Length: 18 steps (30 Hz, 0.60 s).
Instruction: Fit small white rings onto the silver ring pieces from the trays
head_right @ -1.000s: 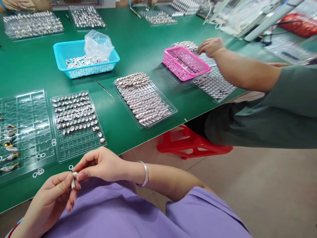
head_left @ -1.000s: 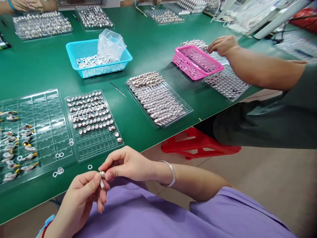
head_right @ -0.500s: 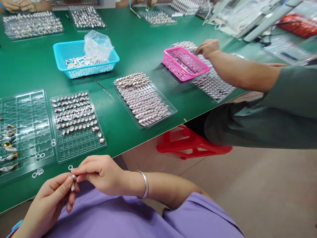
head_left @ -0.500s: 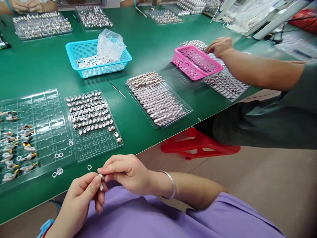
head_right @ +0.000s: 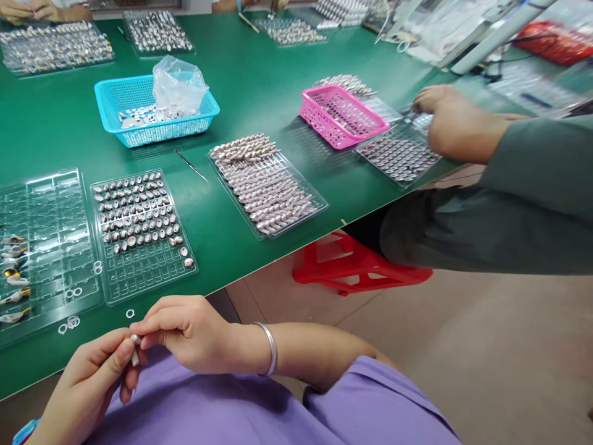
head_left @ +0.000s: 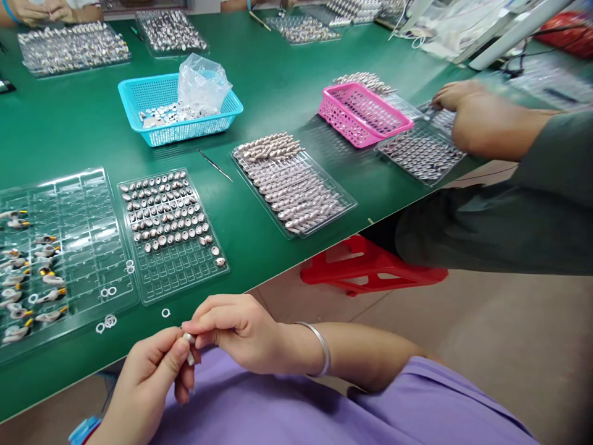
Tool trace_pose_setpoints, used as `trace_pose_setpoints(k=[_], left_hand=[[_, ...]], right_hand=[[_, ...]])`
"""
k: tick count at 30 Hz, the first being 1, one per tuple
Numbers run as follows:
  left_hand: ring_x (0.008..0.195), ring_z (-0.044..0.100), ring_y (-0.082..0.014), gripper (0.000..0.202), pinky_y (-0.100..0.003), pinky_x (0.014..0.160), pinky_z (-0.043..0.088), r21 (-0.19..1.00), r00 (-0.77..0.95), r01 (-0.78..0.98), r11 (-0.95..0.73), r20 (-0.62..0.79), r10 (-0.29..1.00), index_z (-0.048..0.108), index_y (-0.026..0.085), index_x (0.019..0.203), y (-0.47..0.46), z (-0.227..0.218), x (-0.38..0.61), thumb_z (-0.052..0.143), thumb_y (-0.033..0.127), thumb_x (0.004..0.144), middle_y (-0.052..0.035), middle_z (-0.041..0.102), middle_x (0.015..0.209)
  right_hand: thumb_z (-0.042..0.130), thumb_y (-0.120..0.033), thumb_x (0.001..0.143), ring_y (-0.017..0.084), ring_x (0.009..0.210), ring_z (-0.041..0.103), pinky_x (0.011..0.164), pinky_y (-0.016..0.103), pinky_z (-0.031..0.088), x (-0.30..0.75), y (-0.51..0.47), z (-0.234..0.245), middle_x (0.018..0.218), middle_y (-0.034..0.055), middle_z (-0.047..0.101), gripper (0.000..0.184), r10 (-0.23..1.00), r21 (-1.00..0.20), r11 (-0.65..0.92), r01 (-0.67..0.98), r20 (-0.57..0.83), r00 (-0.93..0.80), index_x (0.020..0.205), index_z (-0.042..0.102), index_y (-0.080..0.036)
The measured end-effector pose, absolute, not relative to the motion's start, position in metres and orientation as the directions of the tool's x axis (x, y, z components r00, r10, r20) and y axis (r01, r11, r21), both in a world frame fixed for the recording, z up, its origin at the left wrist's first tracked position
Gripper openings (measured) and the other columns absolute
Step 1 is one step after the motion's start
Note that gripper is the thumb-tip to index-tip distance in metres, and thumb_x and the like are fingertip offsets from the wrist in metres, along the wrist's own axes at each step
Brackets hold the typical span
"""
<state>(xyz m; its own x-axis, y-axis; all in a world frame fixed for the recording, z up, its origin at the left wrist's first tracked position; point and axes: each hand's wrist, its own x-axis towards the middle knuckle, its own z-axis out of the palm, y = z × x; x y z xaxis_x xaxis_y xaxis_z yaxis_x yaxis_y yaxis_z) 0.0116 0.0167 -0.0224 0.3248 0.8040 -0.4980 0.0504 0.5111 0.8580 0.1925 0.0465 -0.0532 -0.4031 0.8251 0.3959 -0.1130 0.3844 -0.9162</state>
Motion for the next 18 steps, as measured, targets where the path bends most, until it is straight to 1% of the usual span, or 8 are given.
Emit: trace_pose_setpoints(k=[3,6,8,13,18], left_hand=[[0.038,0.05,-0.0063,0.046,-0.016,0.042,0.037,0.792,0.358,-0.049,0.608,-0.555,0.751,0.064,0.015,0.067,0.016,-0.026,0.011,0.069,0.059,0.078,0.002,0.058,0.046],[0.037,0.048,-0.0056,0.046,-0.015,0.041,0.035,0.77,0.363,-0.076,0.633,-0.57,0.737,0.064,0.014,0.066,0.015,-0.028,0.011,0.07,0.059,0.077,0.0023,0.057,0.045],[0.039,0.05,-0.0066,0.045,-0.016,0.042,0.038,0.8,0.349,-0.039,0.599,-0.551,0.758,0.064,0.015,0.068,0.014,-0.028,0.011,0.068,0.058,0.079,0.0017,0.058,0.047],[0.044,0.054,-0.0097,0.044,-0.018,0.044,0.043,0.898,0.305,0.128,0.42,-0.439,0.845,0.062,0.016,0.066,0.014,-0.02,0.012,0.061,0.056,0.085,0.0005,0.059,0.051],[0.043,0.053,-0.0098,0.045,-0.018,0.043,0.044,0.923,0.29,0.22,0.317,-0.372,0.882,0.06,0.017,0.062,0.016,-0.014,0.015,0.058,0.054,0.087,0.0003,0.057,0.049]], right_hand=[[0.052,-0.007,0.093,0.01,0.078,0.07,0.07,0.018,0.061,0.193,0.045,-0.055,0.091,0.009,0.07,0.022,0.817,-0.914,0.391,-0.105,0.397,-0.418,0.102,0.072,-0.011],[0.051,-0.008,0.093,0.01,0.08,0.07,0.072,0.019,0.062,0.193,0.045,-0.056,0.092,0.0094,0.07,0.023,0.818,-0.918,0.383,-0.1,0.388,-0.425,0.103,0.072,-0.011],[0.053,-0.008,0.093,0.01,0.078,0.069,0.072,0.019,0.062,0.193,0.045,-0.056,0.09,0.009,0.07,0.021,0.822,-0.917,0.386,-0.105,0.393,-0.412,0.101,0.072,-0.011],[0.054,-0.004,0.09,0.01,0.075,0.069,0.069,0.017,0.061,0.192,0.046,-0.054,0.087,0.0084,0.071,0.021,0.832,-0.92,0.372,-0.123,0.39,-0.395,0.098,0.073,-0.01],[0.055,-0.006,0.09,0.01,0.075,0.07,0.069,0.018,0.061,0.191,0.044,-0.054,0.087,0.0092,0.072,0.019,0.836,-0.922,0.369,-0.117,0.384,-0.392,0.096,0.073,-0.009]])
